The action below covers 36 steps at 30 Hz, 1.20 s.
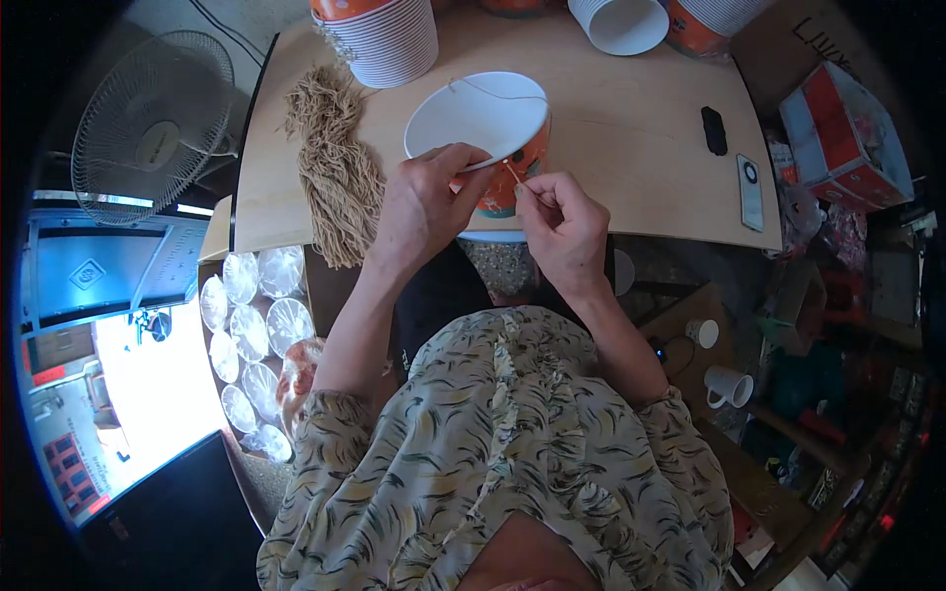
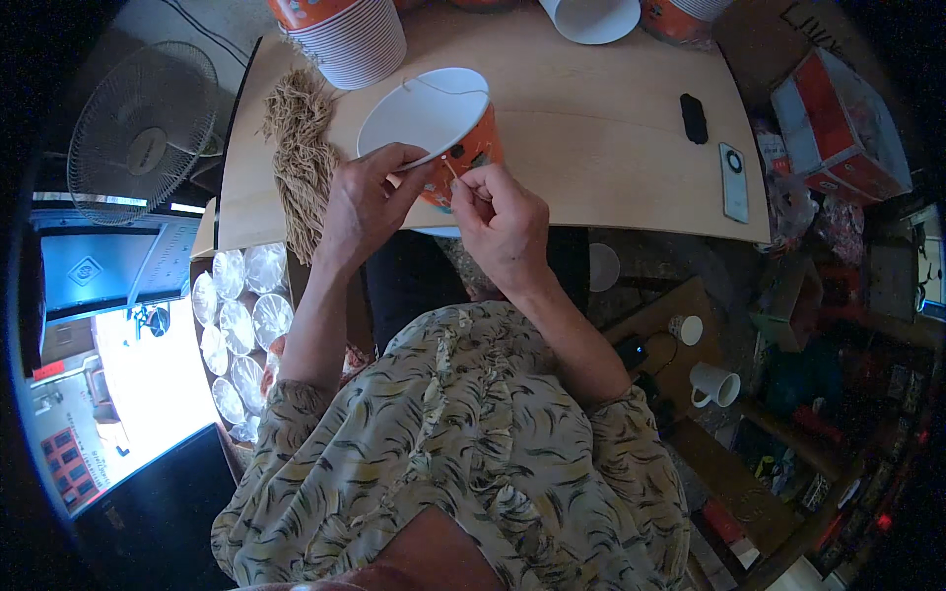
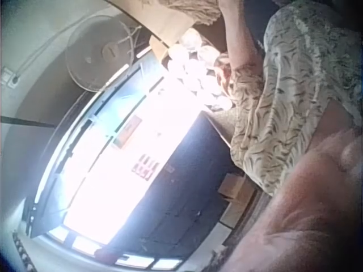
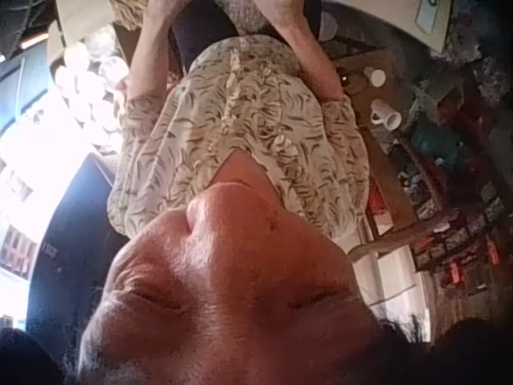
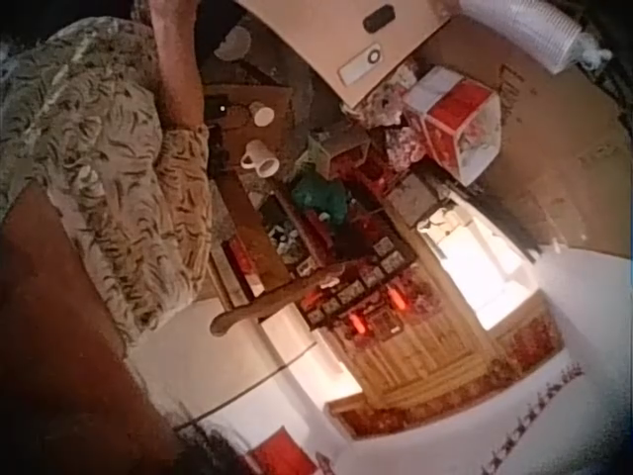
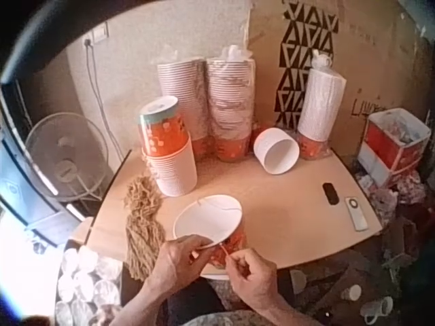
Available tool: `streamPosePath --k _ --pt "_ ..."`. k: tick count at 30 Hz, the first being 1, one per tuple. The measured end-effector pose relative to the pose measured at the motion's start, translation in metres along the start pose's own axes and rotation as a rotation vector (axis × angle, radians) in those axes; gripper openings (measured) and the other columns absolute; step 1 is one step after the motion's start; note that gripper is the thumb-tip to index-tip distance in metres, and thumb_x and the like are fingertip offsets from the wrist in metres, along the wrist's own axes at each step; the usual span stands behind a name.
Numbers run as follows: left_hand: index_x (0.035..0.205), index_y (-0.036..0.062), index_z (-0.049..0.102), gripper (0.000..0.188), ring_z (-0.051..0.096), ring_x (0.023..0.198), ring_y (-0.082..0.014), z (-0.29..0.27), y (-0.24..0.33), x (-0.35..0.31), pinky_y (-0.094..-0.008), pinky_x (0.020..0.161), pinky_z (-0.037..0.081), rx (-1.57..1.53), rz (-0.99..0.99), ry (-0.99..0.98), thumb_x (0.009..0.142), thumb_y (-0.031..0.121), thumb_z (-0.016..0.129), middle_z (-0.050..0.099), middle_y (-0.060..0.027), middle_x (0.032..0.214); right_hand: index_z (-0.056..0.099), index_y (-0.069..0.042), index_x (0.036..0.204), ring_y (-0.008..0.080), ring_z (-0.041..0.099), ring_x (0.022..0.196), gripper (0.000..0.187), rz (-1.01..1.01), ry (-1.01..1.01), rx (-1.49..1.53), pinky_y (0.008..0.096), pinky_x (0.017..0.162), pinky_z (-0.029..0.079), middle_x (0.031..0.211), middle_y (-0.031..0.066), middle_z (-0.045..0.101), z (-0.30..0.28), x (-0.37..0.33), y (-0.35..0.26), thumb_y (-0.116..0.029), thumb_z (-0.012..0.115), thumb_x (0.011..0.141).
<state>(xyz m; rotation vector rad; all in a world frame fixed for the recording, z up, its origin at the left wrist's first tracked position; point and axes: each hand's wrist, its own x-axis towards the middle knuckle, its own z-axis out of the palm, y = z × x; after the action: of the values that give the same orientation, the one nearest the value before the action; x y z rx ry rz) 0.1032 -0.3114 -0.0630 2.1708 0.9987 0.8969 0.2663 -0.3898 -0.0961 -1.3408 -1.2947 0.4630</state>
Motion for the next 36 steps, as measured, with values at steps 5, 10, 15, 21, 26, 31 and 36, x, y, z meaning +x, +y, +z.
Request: streamPosePath --k 5,10,15,21,26,31,36 --pt "0.094 0.0028 0.069 0.014 0.071 0.073 -0.0303 0.006 0.003 -0.001 -0.0380 0.062 0.055 0.023 0.031 0.052 0.088 0.015 0.072 0.071 -0.0143 0.082 0.059 -0.003 0.085 0.0103 0.058 0.053 0.012 -0.001 0.009 -0.019 0.0272 0.051 0.046 0.062 0.0042 0.060 0.001 0.001 0.004 -0.002 0.071 0.088" --pt "0.095 0.0025 0.068 0.015 0.071 0.074 -0.0304 0.011 0.009 -0.006 -0.0383 0.063 0.055 0.010 0.016 0.033 0.089 0.016 0.071 0.071 -0.0136 0.083 0.059 -0.003 0.084 0.0106 0.059 0.053 0.012 0.025 -0.009 -0.036 0.0271 0.052 0.046 0.063 0.0044 0.060 0.000 0.000 0.004 -0.002 0.070 0.088" --pt "0.095 0.0022 0.068 0.015 0.070 0.074 -0.0305 0.015 0.009 -0.010 -0.0387 0.063 0.056 -0.051 0.035 0.020 0.089 0.016 0.071 0.070 -0.0131 0.085 0.059 0.000 0.086 0.0068 0.058 0.058 0.011 0.060 -0.039 0.032 0.0245 0.054 0.046 0.065 0.0041 0.062 -0.003 -0.006 0.004 -0.001 0.069 0.090" --pt "0.100 -0.0007 0.070 0.014 0.074 0.079 -0.0221 0.015 0.012 -0.009 -0.0311 0.064 0.059 0.010 0.016 -0.032 0.090 0.009 0.071 0.073 -0.0143 0.090 0.062 0.003 0.093 0.0033 0.057 0.066 0.007 0.135 -0.073 0.187 0.0222 0.058 0.046 0.071 0.0014 0.063 -0.008 -0.009 0.000 -0.002 0.068 0.092" --pt "0.100 -0.0003 0.070 0.014 0.074 0.078 -0.0219 0.015 0.014 -0.010 -0.0313 0.064 0.059 0.012 -0.002 -0.048 0.090 0.009 0.070 0.073 -0.0140 0.090 0.062 0.003 0.093 0.0029 0.056 0.066 0.007 0.145 -0.064 0.209 0.0209 0.059 0.046 0.073 -0.0001 0.063 -0.009 -0.011 -0.003 -0.002 0.067 0.093" --pt "0.101 -0.0005 0.070 0.014 0.074 0.078 -0.0215 0.017 0.014 -0.012 -0.0309 0.063 0.058 -0.005 -0.009 -0.055 0.090 0.008 0.069 0.073 -0.0141 0.090 0.062 0.003 0.094 0.0023 0.054 0.066 0.007 0.167 -0.031 0.207 0.0201 0.058 0.045 0.075 -0.0008 0.063 -0.009 -0.012 0.006 -0.004 0.066 0.095" --pt "0.103 -0.0005 0.070 0.015 0.074 0.080 -0.0224 0.018 0.013 -0.015 -0.0313 0.063 0.059 0.020 -0.004 -0.055 0.090 0.006 0.068 0.073 -0.0142 0.092 0.062 0.003 0.096 0.0019 0.053 0.065 0.008 0.133 -0.035 0.206 0.0200 0.057 0.043 0.074 -0.0010 0.062 -0.008 -0.013 0.008 -0.004 0.066 0.095"
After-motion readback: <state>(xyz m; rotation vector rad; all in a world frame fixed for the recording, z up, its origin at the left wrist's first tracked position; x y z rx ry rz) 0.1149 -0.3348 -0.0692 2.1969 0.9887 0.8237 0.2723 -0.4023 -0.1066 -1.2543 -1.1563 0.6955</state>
